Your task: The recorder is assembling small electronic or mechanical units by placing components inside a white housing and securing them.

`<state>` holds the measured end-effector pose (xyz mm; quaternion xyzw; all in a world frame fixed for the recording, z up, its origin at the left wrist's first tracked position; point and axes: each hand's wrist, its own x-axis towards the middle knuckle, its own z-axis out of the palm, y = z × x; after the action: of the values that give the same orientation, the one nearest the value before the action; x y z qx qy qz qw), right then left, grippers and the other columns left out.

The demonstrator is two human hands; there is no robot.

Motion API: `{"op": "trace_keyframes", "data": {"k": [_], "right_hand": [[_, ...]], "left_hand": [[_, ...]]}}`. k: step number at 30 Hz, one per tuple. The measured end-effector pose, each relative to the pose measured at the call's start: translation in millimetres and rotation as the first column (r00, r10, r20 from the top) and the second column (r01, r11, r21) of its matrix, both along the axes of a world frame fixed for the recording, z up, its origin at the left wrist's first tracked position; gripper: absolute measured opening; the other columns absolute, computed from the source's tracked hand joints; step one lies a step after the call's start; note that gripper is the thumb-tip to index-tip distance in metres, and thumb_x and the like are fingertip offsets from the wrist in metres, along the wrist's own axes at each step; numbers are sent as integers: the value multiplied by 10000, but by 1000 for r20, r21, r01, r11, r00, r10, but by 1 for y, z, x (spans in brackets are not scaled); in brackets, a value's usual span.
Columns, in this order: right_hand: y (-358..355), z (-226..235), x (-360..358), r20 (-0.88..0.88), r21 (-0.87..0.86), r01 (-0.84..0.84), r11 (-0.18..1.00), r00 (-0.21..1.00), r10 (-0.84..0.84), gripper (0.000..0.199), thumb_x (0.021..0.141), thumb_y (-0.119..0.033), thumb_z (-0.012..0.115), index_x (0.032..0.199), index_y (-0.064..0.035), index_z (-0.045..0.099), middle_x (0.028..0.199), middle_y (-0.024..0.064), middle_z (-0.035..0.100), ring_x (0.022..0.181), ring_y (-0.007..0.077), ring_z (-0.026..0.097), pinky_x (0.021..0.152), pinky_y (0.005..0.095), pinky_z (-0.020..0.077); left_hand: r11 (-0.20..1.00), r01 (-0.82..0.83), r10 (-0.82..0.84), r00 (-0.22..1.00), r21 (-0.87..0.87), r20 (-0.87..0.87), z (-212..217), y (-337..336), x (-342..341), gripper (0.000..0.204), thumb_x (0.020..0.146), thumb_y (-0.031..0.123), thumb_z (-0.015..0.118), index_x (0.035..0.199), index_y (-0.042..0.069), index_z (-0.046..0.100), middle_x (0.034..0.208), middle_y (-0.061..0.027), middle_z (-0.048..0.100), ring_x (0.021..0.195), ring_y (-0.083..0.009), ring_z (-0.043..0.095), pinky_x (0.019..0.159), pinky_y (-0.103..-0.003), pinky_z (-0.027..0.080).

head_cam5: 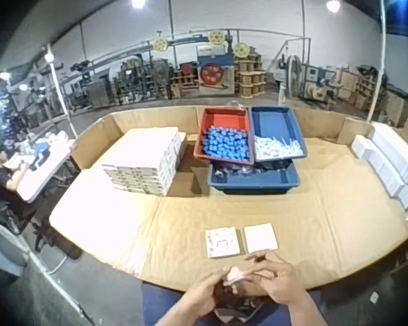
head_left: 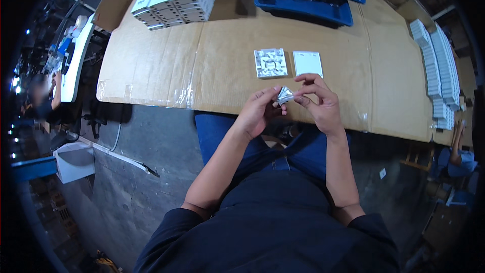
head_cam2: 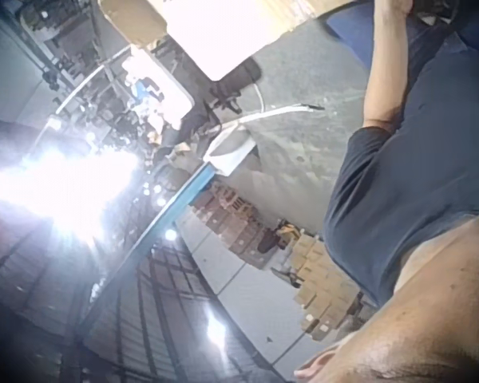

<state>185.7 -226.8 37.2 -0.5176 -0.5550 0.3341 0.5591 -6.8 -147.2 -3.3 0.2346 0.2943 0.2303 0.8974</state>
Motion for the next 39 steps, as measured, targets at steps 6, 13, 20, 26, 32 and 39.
{"op": "trace_keyframes", "data": {"k": [6,13,20,26,32,39], "right_hand": [[-3,3,8,-183,-64,-70,996,982,57,62,965,-20,717,1022,0,734,1244,114,677,1149,169,625,1000,324,491],[-5,-12,-8,-412,-172,-108,979,911,28,115,970,15,708,1073,10,656,1150,98,689,1006,113,652,908,275,549],[0,-3,-11,-494,-212,-21,977,865,-89,244,968,63,657,1204,14,617,1081,83,698,959,132,681,874,293,587],[1,3,-10,-525,-270,-57,961,846,-97,410,970,66,653,1361,-8,554,1077,104,707,961,144,693,878,291,591],[4,-7,-13,-517,-277,-69,958,852,-88,433,976,61,657,1390,-3,550,1077,101,716,961,133,696,886,288,587],[9,-13,-8,-443,-262,15,965,887,-134,388,983,69,648,1359,6,577,1052,71,714,957,114,691,887,267,580]], "left_hand": [[974,-108,136,982,200,-134,10,-3,2,195,1052,223,675,1114,42,710,1005,-16,716,875,-86,668,804,-279,554],[831,-193,297,947,522,-122,18,-8,12,189,1059,189,665,1104,7,693,970,-8,694,864,-74,635,803,-252,535],[861,-222,271,961,457,-44,23,-7,14,221,1053,99,645,1237,-24,652,1059,-26,666,970,-92,639,897,-252,535],[861,-261,308,951,436,-40,28,-7,12,276,1023,8,643,1293,-50,628,1079,-31,660,1001,-102,641,914,-259,538],[835,-222,344,924,503,-164,17,-6,14,188,1032,47,651,1205,-27,667,1015,-33,695,902,-96,649,818,-265,546],[827,-129,249,957,547,-150,13,-4,13,140,1026,81,667,1126,-15,681,1006,-38,690,884,-101,652,816,-264,536]]}}
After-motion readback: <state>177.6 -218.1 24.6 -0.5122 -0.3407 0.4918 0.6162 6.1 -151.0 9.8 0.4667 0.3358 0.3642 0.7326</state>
